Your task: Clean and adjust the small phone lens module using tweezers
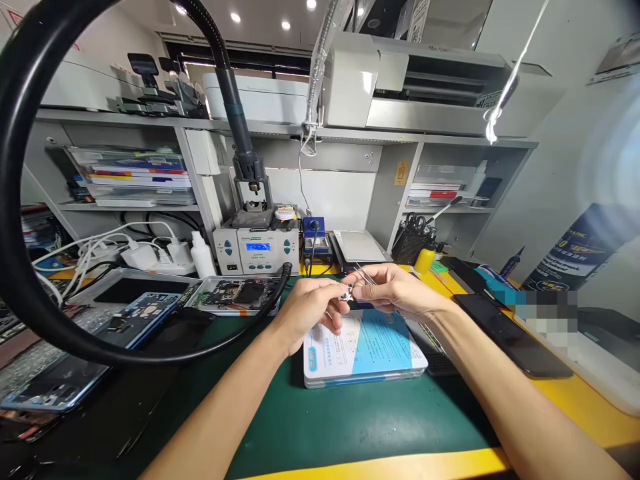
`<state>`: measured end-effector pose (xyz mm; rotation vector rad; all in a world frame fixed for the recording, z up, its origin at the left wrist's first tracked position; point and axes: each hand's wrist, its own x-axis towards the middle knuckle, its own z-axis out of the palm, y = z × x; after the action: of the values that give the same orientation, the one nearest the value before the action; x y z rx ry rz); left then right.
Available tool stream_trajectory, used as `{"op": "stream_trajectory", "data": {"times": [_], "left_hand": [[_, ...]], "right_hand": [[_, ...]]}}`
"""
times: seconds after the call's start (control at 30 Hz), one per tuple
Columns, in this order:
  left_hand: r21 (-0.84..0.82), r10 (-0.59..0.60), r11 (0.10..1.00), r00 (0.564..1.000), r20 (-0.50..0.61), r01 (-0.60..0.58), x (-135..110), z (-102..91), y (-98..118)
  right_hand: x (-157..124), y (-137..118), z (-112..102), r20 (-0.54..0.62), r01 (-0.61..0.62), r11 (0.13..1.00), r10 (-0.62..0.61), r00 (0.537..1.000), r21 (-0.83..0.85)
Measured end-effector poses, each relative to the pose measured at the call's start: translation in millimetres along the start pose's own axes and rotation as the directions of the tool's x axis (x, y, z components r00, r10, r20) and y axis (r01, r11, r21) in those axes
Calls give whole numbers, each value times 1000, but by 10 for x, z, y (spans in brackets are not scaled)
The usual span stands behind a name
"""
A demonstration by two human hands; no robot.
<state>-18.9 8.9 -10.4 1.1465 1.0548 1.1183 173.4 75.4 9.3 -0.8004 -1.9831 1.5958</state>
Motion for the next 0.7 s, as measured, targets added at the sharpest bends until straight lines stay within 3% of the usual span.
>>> {"op": "stream_trajectory", "data": {"times": [0.4,0.7], "left_hand": [[69,26,997,998,-52,-22,7,3,-18],[114,5,993,997,-81,4,12,13,-21]], "right_hand": [[18,-4,27,-52,3,1000,-4,999,-31],[33,-39,100,-169,7,995,-23,985,-96]]}}
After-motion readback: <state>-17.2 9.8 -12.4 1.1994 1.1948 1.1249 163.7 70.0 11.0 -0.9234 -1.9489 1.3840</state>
